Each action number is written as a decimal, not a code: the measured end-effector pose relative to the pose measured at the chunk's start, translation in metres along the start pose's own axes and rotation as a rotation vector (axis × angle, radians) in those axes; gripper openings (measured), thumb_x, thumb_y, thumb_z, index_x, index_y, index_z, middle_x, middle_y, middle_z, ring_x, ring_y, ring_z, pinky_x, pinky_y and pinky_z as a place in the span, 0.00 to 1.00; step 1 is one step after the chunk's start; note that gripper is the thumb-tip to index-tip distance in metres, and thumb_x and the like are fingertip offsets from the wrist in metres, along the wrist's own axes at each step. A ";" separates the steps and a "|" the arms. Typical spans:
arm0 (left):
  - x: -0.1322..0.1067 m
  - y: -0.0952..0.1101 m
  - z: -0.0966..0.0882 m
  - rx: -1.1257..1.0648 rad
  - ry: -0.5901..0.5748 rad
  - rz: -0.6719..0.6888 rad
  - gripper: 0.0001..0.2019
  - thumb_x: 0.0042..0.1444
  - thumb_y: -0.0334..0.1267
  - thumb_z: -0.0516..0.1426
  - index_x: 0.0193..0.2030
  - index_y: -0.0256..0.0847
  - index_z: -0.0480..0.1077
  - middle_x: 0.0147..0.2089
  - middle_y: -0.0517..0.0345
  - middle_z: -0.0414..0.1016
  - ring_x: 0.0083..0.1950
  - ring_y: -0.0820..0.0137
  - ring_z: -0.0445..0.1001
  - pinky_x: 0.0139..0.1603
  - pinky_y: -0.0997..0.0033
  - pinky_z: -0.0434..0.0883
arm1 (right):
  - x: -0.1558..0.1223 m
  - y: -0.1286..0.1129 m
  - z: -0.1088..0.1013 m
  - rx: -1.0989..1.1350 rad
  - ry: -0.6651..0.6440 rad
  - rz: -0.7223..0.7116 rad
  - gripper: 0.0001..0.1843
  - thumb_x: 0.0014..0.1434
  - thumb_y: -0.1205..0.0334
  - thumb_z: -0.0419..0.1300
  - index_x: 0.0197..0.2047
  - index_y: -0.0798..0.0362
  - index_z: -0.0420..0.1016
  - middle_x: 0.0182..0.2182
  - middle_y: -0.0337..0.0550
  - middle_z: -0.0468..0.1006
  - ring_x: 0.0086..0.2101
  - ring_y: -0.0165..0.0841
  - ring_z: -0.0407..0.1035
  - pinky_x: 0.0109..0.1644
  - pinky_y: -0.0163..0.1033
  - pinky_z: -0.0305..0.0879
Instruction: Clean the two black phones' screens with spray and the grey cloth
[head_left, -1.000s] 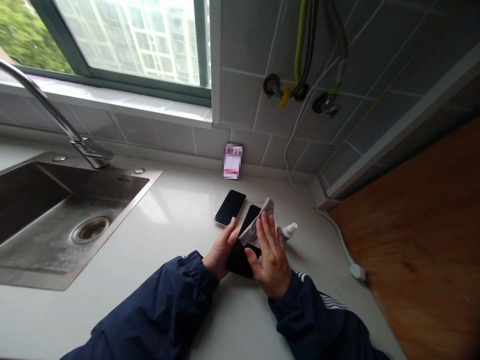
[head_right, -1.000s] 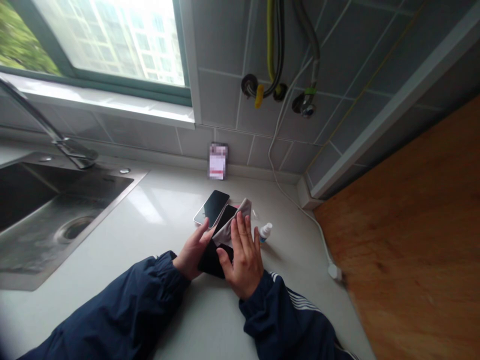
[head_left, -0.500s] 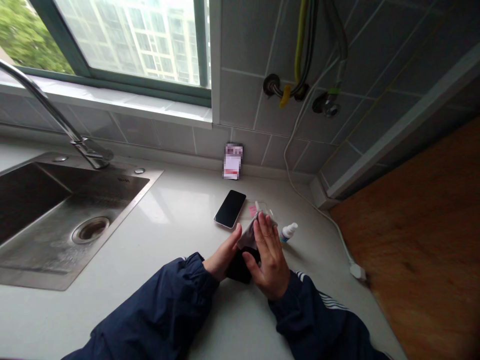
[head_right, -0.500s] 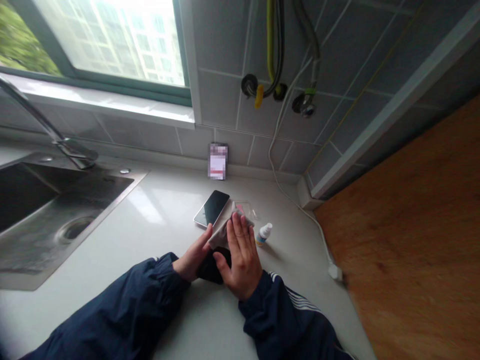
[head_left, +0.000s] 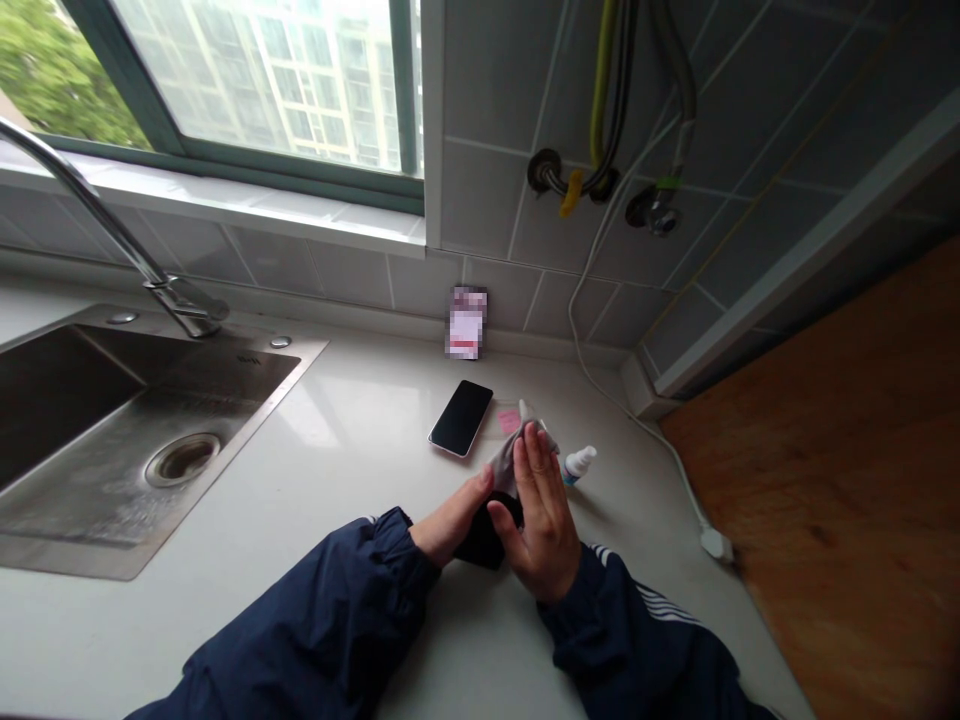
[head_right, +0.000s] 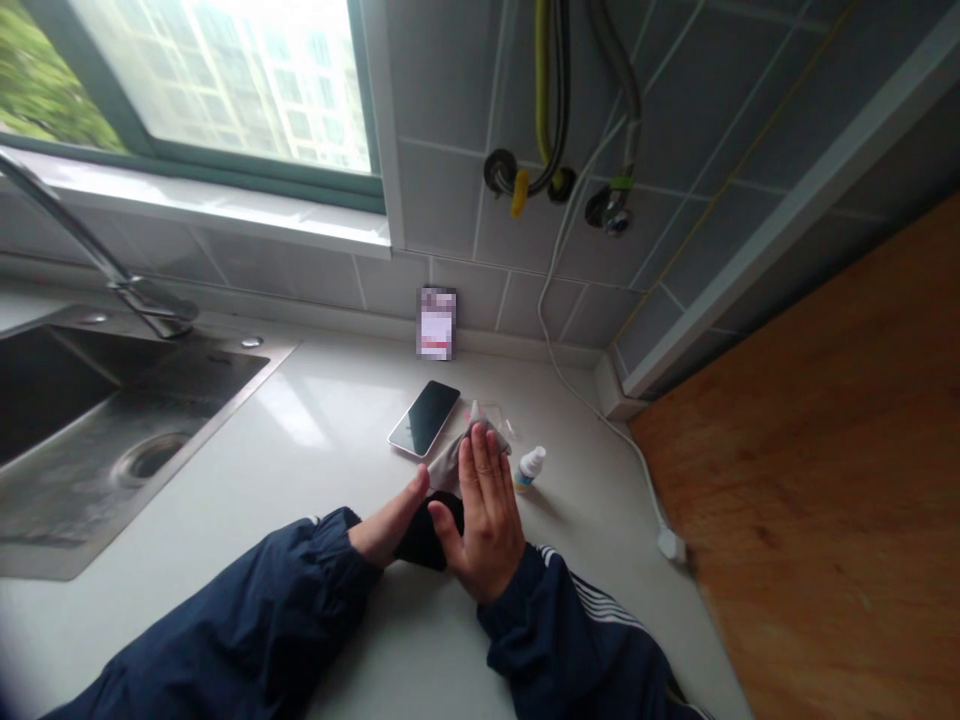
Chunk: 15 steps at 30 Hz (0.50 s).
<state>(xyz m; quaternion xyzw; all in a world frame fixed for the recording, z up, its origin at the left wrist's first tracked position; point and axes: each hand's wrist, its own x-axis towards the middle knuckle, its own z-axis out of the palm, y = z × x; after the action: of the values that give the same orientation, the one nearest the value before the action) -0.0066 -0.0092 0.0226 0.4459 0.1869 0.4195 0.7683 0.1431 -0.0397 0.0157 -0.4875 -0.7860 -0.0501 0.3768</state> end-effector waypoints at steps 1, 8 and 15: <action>0.000 0.002 0.001 0.026 -0.019 0.020 0.32 0.71 0.59 0.51 0.76 0.46 0.62 0.80 0.56 0.55 0.81 0.57 0.49 0.82 0.56 0.40 | 0.001 0.000 0.000 -0.001 0.013 0.013 0.40 0.76 0.51 0.49 0.81 0.56 0.36 0.79 0.53 0.42 0.76 0.51 0.43 0.76 0.63 0.52; 0.003 0.009 0.002 0.004 -0.050 0.088 0.34 0.67 0.61 0.56 0.73 0.46 0.66 0.78 0.55 0.58 0.80 0.53 0.52 0.82 0.56 0.44 | 0.001 0.000 0.000 0.008 0.032 0.044 0.40 0.76 0.52 0.49 0.81 0.55 0.37 0.79 0.53 0.42 0.76 0.52 0.45 0.77 0.65 0.51; 0.001 0.005 0.005 -0.247 0.154 -0.087 0.38 0.62 0.65 0.58 0.69 0.38 0.72 0.71 0.43 0.71 0.78 0.49 0.59 0.80 0.53 0.50 | -0.001 0.003 0.002 0.002 -0.067 0.018 0.40 0.76 0.51 0.49 0.81 0.53 0.37 0.78 0.54 0.47 0.75 0.53 0.46 0.73 0.67 0.57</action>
<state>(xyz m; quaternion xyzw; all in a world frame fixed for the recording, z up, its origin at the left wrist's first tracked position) -0.0051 -0.0101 0.0294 0.3058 0.2115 0.4388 0.8181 0.1448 -0.0380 0.0121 -0.4954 -0.7940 -0.0294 0.3511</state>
